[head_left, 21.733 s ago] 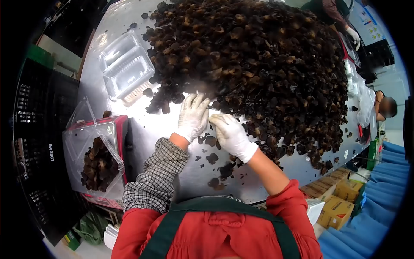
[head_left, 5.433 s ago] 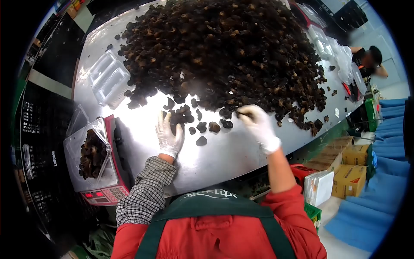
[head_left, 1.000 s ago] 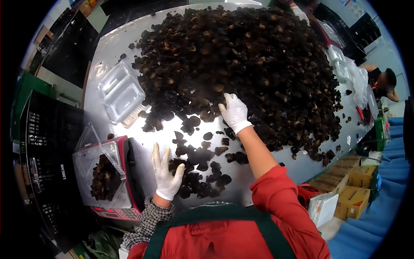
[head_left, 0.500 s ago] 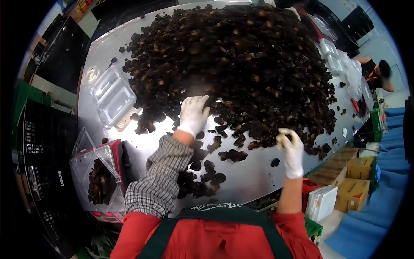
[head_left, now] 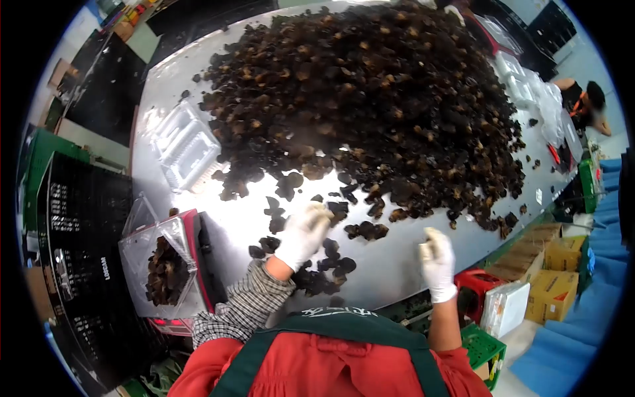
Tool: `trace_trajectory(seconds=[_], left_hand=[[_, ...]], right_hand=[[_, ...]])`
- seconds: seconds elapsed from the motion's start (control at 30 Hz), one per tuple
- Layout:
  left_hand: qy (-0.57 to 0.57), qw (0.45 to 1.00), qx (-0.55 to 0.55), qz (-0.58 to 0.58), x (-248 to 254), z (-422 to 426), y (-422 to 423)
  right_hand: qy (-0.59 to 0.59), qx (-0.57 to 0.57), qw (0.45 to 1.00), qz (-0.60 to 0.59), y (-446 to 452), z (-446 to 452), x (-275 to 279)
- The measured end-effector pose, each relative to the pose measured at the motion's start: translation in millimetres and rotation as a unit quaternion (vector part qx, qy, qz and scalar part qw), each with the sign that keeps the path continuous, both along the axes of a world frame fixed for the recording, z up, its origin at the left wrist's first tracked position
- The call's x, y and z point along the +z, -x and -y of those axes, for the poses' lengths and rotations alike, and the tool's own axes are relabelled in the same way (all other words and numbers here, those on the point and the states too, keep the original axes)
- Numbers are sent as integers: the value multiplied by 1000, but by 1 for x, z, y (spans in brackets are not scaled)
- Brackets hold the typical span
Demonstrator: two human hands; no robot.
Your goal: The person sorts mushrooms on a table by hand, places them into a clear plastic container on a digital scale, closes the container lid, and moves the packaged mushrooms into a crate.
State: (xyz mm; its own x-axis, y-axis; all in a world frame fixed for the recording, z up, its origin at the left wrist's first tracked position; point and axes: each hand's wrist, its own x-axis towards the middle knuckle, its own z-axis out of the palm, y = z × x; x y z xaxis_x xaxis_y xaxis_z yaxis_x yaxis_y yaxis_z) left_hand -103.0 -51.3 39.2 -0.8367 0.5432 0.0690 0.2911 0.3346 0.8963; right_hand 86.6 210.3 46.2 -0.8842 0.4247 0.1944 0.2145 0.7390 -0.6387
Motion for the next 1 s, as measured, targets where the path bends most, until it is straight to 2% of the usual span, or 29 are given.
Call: trace_trajectory(seconds=[0.03,0.07,0.13,0.2,0.27,0.33,0.43,0.53,0.6,0.67,0.73,0.87,0.93,1.0], left_hand=[[29,999,13,-29,-7,4,-5],[14,999,17,39,11,6,-1],[27,988,101,-111,13,9,28],[24,960,153,-235,6,19,84],[134,923,250,-259,-7,24,144],[278,879,332,-197,-20,29,186],[408,872,258,-86,-20,27,189],[398,903,155,-52,-10,19,142],[438,883,83,-146,-4,19,81],[367,918,60,-138,2,28,28],[287,951,55,-104,1,49,-1],[236,947,154,-155,5,78,-2],[246,946,158,-143,2,89,-2],[245,953,144,-104,-4,103,-25]], right_hand=[[66,33,997,1,22,25,6],[42,77,996,-16,33,34,-12],[52,78,995,-35,50,49,-30],[-97,70,990,-75,58,47,-58],[-88,56,993,-62,60,52,-51],[-50,51,996,-55,55,46,-61],[-38,46,997,-47,57,46,-60],[-34,49,997,-51,59,47,-61],[-33,51,997,-57,58,46,-61],[-36,53,996,-65,57,46,-62],[-30,53,994,-90,57,46,-60],[-72,97,978,-171,83,60,-45],[-117,163,970,-139,113,64,-41],[-176,109,978,-4,140,70,-58]])
